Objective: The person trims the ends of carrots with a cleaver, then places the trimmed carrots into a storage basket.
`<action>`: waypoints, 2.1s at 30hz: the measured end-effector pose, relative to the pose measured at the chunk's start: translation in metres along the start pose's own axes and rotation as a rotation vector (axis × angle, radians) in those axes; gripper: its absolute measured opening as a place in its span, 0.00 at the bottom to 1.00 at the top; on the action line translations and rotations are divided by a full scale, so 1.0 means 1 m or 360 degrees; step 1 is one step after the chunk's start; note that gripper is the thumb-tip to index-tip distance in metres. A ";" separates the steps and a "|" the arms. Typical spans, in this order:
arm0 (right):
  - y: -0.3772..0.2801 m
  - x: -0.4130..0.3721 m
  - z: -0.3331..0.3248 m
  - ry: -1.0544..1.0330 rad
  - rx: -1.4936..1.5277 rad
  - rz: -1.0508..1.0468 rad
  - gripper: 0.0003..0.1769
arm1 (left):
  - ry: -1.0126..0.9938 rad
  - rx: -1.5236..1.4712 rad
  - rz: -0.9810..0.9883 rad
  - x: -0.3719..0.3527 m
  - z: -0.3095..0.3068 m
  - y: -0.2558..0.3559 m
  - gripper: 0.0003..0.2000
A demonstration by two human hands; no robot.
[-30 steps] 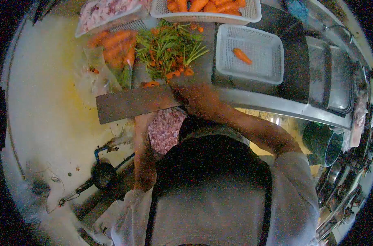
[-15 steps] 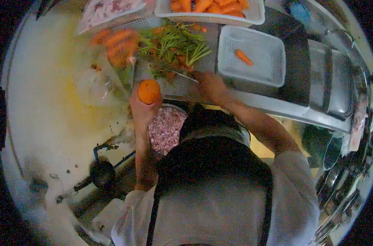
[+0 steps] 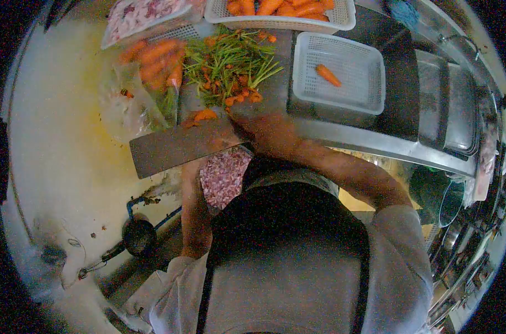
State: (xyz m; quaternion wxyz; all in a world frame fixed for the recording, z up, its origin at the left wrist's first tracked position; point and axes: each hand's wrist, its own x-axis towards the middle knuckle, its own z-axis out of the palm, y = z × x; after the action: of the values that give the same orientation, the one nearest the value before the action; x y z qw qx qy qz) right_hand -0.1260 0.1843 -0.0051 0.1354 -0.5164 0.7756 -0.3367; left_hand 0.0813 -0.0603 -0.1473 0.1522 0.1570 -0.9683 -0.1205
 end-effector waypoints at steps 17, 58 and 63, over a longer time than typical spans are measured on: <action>0.073 0.017 0.033 -0.0201 -0.0263 0.0358 0.25 | 0.0114 -0.0782 -0.0467 0.093 -0.123 0.132 0.22; 0.081 -0.071 0.007 0.0402 0.0966 0.0983 0.13 | 0.0865 -0.2095 -0.0241 0.230 -0.120 0.119 0.20; 0.073 -0.091 0.009 0.0001 0.0826 0.1375 0.15 | 0.1834 -0.1535 -0.0877 0.174 -0.149 -0.015 0.11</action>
State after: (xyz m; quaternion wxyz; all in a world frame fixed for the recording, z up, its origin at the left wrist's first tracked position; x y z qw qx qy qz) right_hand -0.1338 0.2801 -0.0727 0.3860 -0.0975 0.8092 -0.4320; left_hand -0.0227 -0.1614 0.0312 0.6444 0.3450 -0.5048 -0.4591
